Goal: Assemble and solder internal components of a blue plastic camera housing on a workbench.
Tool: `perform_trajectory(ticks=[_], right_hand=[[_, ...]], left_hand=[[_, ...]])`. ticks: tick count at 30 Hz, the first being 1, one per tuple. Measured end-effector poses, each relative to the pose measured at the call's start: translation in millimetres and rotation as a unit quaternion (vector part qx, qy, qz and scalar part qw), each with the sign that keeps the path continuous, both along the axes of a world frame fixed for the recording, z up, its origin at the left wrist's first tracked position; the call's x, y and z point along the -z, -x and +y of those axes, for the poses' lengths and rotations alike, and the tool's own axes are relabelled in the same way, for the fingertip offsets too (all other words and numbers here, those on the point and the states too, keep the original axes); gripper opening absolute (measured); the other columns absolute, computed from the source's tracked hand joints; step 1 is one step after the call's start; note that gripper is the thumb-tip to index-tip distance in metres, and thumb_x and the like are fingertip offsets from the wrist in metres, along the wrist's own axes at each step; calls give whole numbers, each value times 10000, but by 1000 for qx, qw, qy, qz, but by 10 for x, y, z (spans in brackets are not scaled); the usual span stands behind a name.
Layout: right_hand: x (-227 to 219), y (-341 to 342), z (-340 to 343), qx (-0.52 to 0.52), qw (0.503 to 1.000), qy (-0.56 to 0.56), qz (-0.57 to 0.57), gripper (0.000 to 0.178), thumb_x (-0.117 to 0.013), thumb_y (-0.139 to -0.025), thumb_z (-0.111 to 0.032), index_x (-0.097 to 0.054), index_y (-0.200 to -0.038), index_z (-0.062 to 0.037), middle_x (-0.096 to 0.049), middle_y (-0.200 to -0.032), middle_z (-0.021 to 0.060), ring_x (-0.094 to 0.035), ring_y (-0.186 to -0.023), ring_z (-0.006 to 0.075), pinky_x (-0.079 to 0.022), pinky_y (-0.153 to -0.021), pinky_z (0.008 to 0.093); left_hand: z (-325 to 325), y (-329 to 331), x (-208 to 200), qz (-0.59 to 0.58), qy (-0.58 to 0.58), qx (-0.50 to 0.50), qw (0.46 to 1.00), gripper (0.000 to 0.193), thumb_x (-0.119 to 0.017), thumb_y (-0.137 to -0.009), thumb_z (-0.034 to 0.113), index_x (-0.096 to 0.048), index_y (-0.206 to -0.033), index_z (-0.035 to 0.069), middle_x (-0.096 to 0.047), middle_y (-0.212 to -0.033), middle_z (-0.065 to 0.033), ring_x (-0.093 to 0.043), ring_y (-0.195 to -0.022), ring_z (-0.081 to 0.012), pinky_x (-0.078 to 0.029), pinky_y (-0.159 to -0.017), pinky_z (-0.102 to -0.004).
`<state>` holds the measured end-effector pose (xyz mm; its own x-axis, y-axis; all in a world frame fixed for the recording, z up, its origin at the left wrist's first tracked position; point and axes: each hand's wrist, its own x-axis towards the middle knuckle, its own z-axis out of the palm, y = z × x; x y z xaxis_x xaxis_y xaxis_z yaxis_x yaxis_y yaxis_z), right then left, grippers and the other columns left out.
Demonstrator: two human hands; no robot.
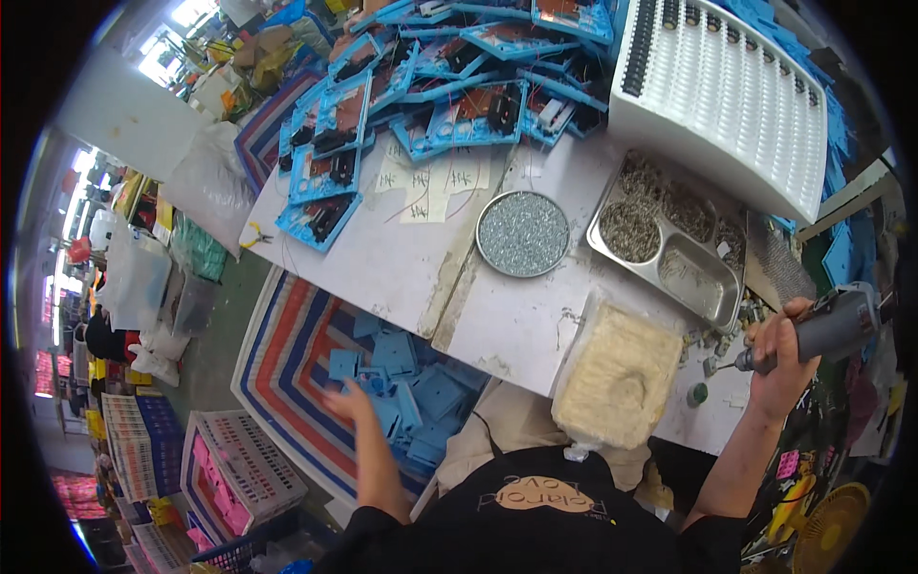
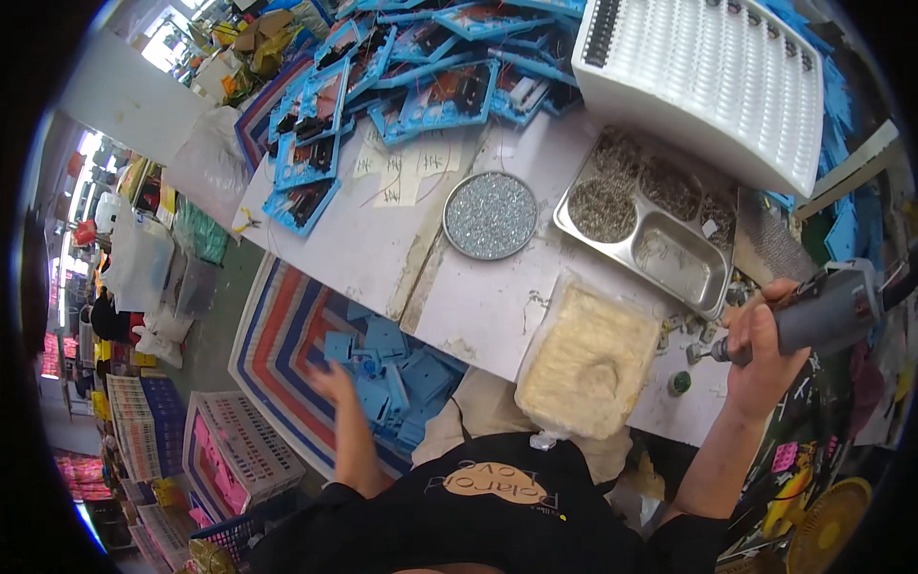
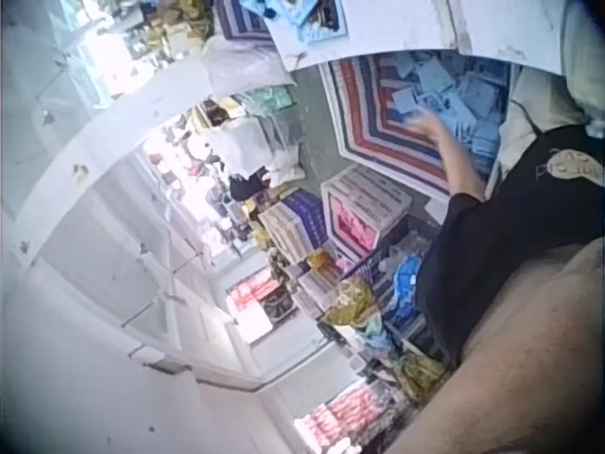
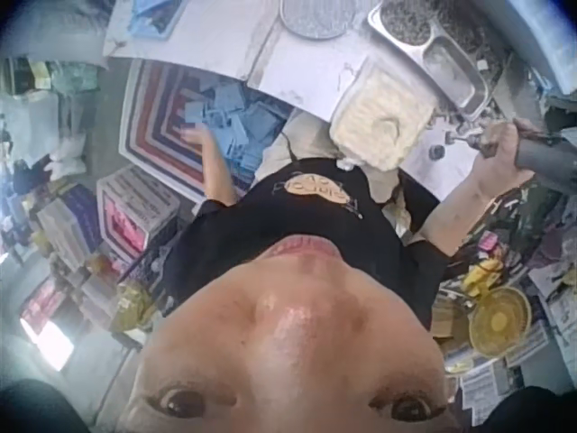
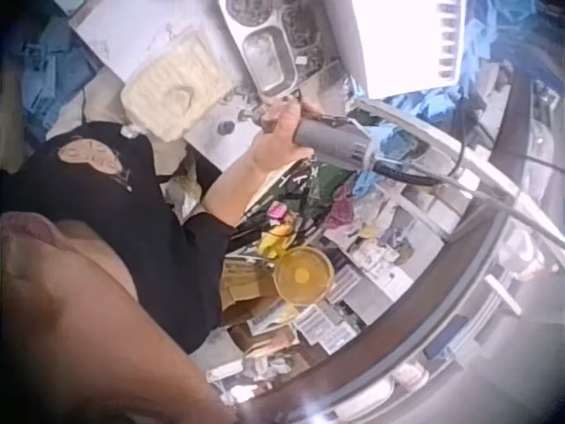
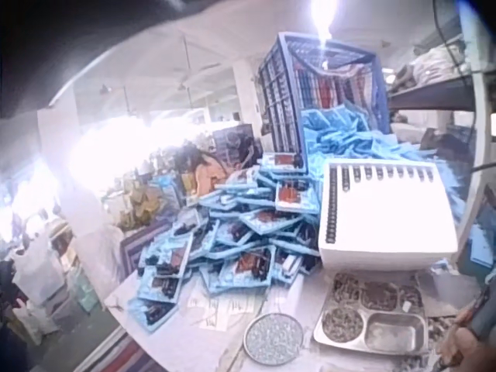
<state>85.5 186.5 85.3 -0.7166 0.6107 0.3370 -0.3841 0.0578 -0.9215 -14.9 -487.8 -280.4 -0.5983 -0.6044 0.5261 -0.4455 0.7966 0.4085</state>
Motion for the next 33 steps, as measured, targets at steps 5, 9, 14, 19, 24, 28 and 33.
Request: perform_trajectory(ticks=[5, 9, 14, 19, 24, 28, 33], right_hand=[[-41, -27, -3, 42, 997, -65, 5, 501, -723, -925, -176, -481, -1299, 53, -565, -786, 55, -553, -680, 126, -502, -777, 318], [-89, 50, -128, 33, 998, -56, -4, 705, -764, -905, -220, -406, -1433, 80, -603, -946, 83, -598, -861, 169, -496, -858, 340], [-177, -82, -59, 30, 996, -80, -2, 764, -780, -895, -220, -376, -1473, 74, -608, -1020, 97, -597, -913, 191, -491, -871, 342], [-206, -140, -75, 242, 957, -152, 43, 715, -744, -906, -174, -383, -1476, 62, -615, -1078, 153, -592, -979, 207, -483, -908, 348], [-98, -314, -240, 174, 919, -334, 115, 539, -648, -954, -155, -465, -1405, 78, -628, -1184, 219, -607, -1082, 223, -487, -930, 356], [421, -315, -536, -382, 911, 45, -148, 487, -591, -1002, -260, -520, -1351, 73, -633, -1234, 227, -613, -1126, 235, -492, -941, 400], [588, 218, -1387, -367, 850, 375, -54, 561, -614, -1022, -381, -483, -1408, 3, -646, -1247, 135, -647, -1114, 223, -517, -965, 373]], left_hand=[[2237, 2179, -2950, 166, -385, 434, 798, 292, -626, -1025, 243, -642, -1116, -34, -705, -1046, -127, -674, -870, -162, -553, -767, -293], [4026, 3045, -3888, -104, -463, 593, 650, 540, -616, -1015, 419, -575, -1257, -61, -718, -1083, -208, -730, -750, -221, -577, -607, -290], [4847, 4475, -3660, -191, -544, 476, 664, 533, -638, -1001, 414, -564, -1208, -71, -723, -944, -242, -667, -559, -171, -485, -409, -207], [4998, 4190, -3935, -122, -543, 480, 678, 257, -615, -950, 179, -631, -956, -78, -719, -774, -187, -645, -490, -151, -508, -396, -230], [4080, 3151, -4047, -3, -429, 543, 722, 284, -620, -970, 205, -657, -981, -76, -712, -768, -143, -654, -538, -156, -546, -476, -243], [3838, 1547, -3840, 25, -618, 520, 589, 404, -570, -990, 116, -449, -1372, 65, -664, -1097, -115, -705, -800, -204, -614, -624, -345], [3846, -4, -3262, -63, -769, 482, 415, 550, -560, -1011, 41, -314, -1503, 34, -593, -1264, -115, -679, -987, -189, -605, -779, -365]])
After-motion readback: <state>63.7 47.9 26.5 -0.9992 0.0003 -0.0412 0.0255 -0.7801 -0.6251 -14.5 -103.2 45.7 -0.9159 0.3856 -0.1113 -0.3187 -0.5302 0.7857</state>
